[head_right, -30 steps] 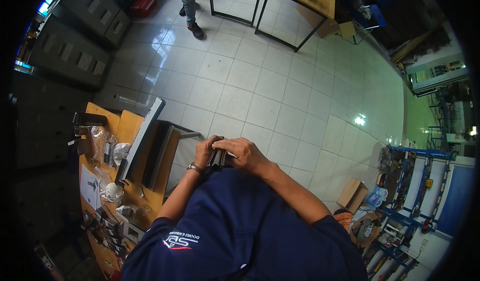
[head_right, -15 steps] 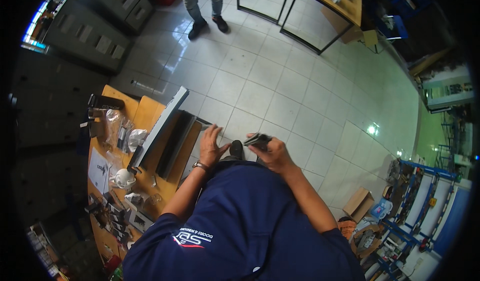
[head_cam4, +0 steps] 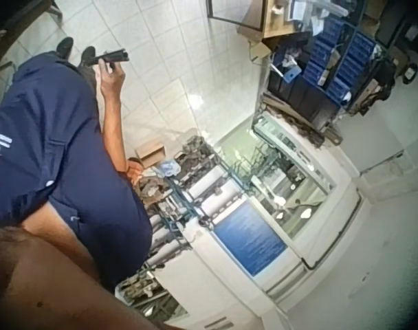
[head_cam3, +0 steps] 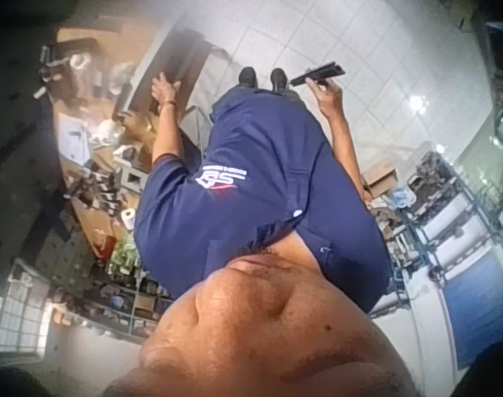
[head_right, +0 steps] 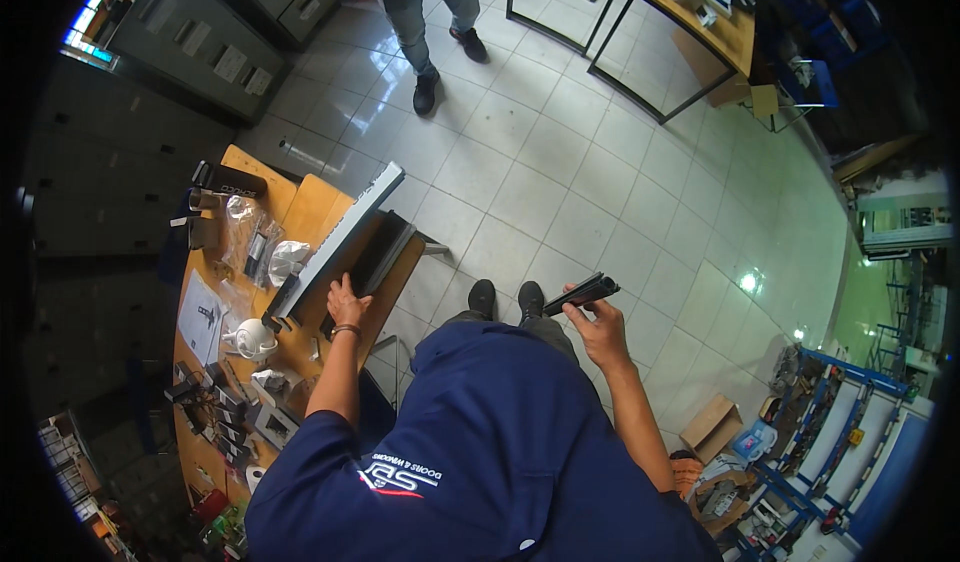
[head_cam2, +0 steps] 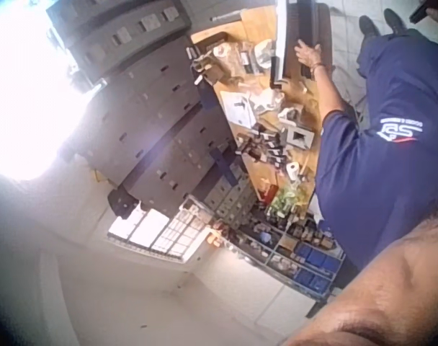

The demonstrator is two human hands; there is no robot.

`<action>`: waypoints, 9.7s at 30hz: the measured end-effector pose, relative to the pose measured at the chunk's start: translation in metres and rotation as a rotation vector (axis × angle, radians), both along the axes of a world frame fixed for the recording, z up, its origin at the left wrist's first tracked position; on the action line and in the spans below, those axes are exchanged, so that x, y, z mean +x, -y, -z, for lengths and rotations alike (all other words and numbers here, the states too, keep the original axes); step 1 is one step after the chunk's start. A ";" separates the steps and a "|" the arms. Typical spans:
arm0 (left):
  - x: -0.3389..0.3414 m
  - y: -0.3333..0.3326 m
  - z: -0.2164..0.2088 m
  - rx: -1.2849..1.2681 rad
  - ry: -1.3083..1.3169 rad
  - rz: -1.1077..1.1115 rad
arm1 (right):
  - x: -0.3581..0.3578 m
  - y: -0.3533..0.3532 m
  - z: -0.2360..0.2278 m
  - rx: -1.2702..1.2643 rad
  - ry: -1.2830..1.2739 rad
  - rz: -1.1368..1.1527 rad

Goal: The person picks up two black metal profiles from a table, walks through a workshop, and retrieves a white metal profile from a rack. They align the profiles together and then use a roll of clear packing tape to secure the bundle. The person wraps the tape around the profiles multiple times to hold them together.

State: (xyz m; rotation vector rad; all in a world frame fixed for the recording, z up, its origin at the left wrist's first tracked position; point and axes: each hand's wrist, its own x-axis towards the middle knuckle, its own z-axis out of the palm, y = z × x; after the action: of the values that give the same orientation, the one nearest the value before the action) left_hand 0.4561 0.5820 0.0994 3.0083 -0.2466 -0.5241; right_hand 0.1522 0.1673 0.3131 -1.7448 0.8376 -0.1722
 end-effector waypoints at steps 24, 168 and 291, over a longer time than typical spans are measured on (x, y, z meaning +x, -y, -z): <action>-0.104 0.178 -0.047 -0.486 0.279 0.258 | -0.058 0.075 0.028 -0.076 -0.047 0.178; -1.560 2.511 -0.227 0.267 -1.745 1.368 | -1.485 1.943 -0.048 0.126 0.525 1.771; -5.351 2.984 -0.116 0.588 -1.001 2.912 | -4.741 2.121 0.268 1.405 0.307 2.473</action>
State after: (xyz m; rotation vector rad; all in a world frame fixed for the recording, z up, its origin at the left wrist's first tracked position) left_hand -4.8952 -2.4016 0.2150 0.3130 2.2823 0.9613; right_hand -4.5893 -1.9540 0.0447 1.2138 1.6589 -1.0016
